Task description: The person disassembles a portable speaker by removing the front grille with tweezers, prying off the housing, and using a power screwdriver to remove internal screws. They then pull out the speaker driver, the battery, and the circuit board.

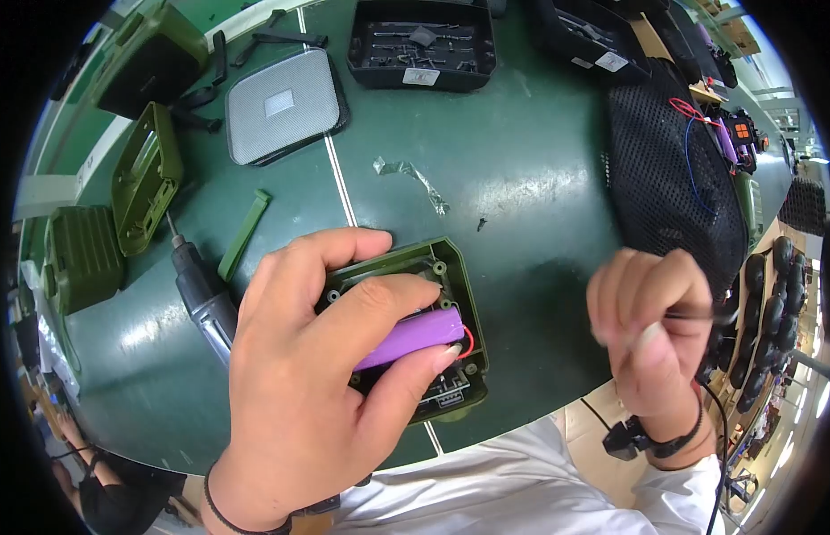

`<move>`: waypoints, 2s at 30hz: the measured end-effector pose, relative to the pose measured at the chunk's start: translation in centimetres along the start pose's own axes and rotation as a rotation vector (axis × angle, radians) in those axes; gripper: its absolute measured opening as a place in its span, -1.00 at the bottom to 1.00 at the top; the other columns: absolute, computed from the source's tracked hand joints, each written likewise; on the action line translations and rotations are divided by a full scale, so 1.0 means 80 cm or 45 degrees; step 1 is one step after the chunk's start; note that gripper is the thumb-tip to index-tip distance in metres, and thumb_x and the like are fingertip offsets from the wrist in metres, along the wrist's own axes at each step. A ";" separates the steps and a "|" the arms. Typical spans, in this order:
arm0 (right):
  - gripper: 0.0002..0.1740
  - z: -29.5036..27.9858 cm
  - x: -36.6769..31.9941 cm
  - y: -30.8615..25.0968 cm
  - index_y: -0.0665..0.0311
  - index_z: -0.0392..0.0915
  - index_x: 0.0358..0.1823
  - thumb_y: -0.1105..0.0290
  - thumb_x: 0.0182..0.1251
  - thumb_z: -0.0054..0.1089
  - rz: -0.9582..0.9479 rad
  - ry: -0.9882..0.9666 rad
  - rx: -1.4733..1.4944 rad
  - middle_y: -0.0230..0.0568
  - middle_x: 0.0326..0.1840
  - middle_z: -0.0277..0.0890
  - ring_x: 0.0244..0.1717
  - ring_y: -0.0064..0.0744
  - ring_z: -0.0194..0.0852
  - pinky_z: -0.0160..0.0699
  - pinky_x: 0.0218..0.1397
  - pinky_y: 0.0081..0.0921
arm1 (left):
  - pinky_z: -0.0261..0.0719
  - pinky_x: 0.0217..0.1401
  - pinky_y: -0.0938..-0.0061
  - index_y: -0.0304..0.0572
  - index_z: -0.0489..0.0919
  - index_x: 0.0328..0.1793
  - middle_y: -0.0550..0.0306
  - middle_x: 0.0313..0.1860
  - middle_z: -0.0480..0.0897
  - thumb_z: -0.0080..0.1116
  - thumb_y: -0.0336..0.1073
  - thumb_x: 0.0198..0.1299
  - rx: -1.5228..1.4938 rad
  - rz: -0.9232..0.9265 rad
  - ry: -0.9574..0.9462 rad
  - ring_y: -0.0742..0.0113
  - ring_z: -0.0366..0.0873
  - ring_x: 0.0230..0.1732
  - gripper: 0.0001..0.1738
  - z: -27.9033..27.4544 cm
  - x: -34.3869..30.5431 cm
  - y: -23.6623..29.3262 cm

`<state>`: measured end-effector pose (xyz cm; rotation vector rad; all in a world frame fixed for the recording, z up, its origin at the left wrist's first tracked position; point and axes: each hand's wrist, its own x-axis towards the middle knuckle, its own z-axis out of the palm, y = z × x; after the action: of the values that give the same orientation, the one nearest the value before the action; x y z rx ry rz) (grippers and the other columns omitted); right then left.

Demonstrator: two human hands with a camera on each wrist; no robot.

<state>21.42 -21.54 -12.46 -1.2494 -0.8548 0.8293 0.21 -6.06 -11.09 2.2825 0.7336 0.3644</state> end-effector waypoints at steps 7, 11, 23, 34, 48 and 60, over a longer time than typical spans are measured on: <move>-0.75 -0.027 -0.017 0.003 0.11 0.82 -0.09 0.28 0.22 0.38 -0.273 -0.207 -1.512 -0.06 -0.02 0.49 0.09 -0.02 0.46 0.44 0.21 -0.15 | 0.52 0.17 0.27 -0.19 0.77 -0.05 -0.17 0.09 0.66 0.54 -0.30 -0.06 0.001 0.016 0.007 -0.05 0.61 0.11 -0.62 0.000 0.001 -0.002; -0.51 -0.037 -0.026 -0.025 0.04 0.86 0.04 0.08 0.07 0.40 -0.290 -0.117 -1.769 -0.30 -0.24 0.30 -0.12 -0.26 0.34 0.32 -0.04 -0.32 | 0.52 0.15 0.27 -0.18 0.77 -0.05 -0.17 0.08 0.66 0.54 -0.30 -0.05 0.000 -0.016 0.007 -0.04 0.61 0.11 -0.62 0.000 0.000 -0.001; -0.67 -0.029 -0.043 -0.021 0.20 0.86 -0.17 0.38 -0.02 0.70 -0.081 -0.155 -1.280 -0.38 -0.40 0.51 -0.44 -0.54 0.46 0.42 -0.39 -0.58 | 0.51 0.17 0.26 -0.16 0.78 -0.05 -0.15 0.13 0.65 0.56 -0.29 -0.06 -0.038 -0.033 -0.004 -0.03 0.59 0.07 -0.61 -0.004 -0.001 -0.003; -0.69 0.024 -0.009 0.004 0.31 0.72 -0.14 0.53 0.10 0.67 -0.058 -0.379 -0.381 0.03 -0.16 0.80 -0.11 -0.04 0.87 0.87 -0.06 -0.30 | 0.54 0.09 0.27 -0.16 0.79 -0.09 -0.14 0.10 0.66 0.60 -0.31 -0.16 -0.035 0.006 0.049 0.01 0.61 0.01 -0.59 -0.001 0.003 -0.002; -0.56 0.023 -0.014 0.025 0.24 0.48 -0.03 0.55 0.19 0.61 -0.177 -0.418 -0.385 -0.01 -0.22 0.76 -0.22 -0.12 0.84 0.84 -0.21 -0.34 | 0.57 -0.03 0.29 -0.08 0.79 -0.14 -0.10 0.10 0.63 0.61 -0.27 -0.26 -0.101 0.016 0.074 0.06 0.60 -0.04 -0.56 0.003 0.006 -0.012; -0.61 0.040 0.002 0.005 0.32 0.63 -0.09 0.68 0.06 0.60 -0.380 -0.511 -0.616 0.00 -0.15 0.77 -0.23 -0.12 0.83 0.86 -0.19 -0.35 | 0.56 -0.04 0.30 -0.07 0.79 -0.13 -0.07 0.12 0.62 0.62 -0.26 -0.23 -0.099 0.017 0.072 0.08 0.58 -0.06 -0.57 0.003 0.006 -0.011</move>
<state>18.63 -19.94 -12.49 -1.3400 -1.5966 0.6576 0.31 -5.37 -11.88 2.2126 0.7209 0.4572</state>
